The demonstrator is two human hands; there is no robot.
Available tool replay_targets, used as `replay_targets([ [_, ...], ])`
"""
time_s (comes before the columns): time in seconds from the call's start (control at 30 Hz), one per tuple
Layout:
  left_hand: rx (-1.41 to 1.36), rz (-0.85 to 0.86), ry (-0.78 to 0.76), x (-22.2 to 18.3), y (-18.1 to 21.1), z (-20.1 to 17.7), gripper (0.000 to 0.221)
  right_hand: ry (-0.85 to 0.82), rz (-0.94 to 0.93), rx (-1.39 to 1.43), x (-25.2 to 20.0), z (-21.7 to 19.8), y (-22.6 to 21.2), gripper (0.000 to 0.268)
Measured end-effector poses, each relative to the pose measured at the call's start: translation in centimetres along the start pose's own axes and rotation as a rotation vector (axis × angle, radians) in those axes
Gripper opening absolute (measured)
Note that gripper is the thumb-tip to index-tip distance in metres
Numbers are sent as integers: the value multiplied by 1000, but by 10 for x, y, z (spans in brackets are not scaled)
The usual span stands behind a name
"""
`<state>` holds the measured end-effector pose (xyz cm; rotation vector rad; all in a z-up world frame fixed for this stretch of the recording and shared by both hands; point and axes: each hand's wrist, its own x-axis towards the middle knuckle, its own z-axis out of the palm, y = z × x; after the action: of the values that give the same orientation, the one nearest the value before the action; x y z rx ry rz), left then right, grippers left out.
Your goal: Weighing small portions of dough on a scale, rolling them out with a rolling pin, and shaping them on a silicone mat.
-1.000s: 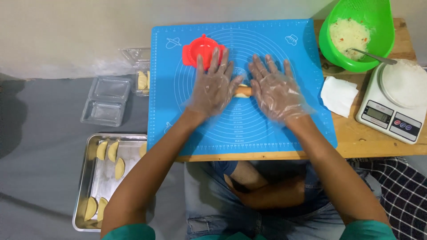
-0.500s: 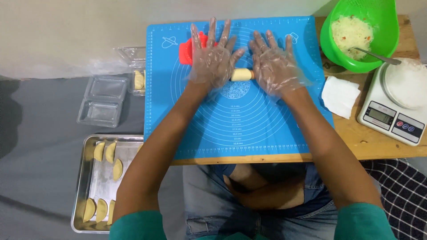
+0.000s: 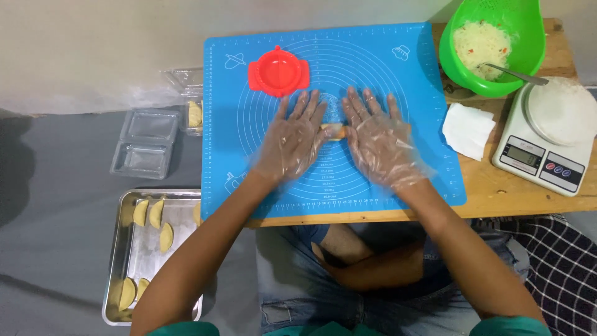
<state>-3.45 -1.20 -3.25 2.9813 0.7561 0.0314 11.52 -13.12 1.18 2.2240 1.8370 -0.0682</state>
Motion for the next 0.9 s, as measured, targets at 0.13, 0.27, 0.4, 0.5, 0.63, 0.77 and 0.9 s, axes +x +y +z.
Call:
replay_targets([
  [0.13,35,15,-114,-20,9,-15,67,-18,-11,-7,-18,1,-9,60],
  [0.27,-9,35,-12,-48,21,-30,65,68,-26,95,-36,18,-13,64],
  [0.4,-103,42,-11,-45,19,-23,75,106,13,98,-40,28,-17,70],
  [0.5,-25,113,86,-42,20,-30,76,285,46,275,-38,42,-15,55],
  [0.63,-228,244,27,-28,12,-30,57,480,20,308,-35,55,-11,30],
  [0.77,97,338,2,-23,13,-52,35,401,93,298,-34,59,-8,29],
  [0.9,150,429,38,-19,11,-57,33,371,126,307,-31,62,-7,30],
])
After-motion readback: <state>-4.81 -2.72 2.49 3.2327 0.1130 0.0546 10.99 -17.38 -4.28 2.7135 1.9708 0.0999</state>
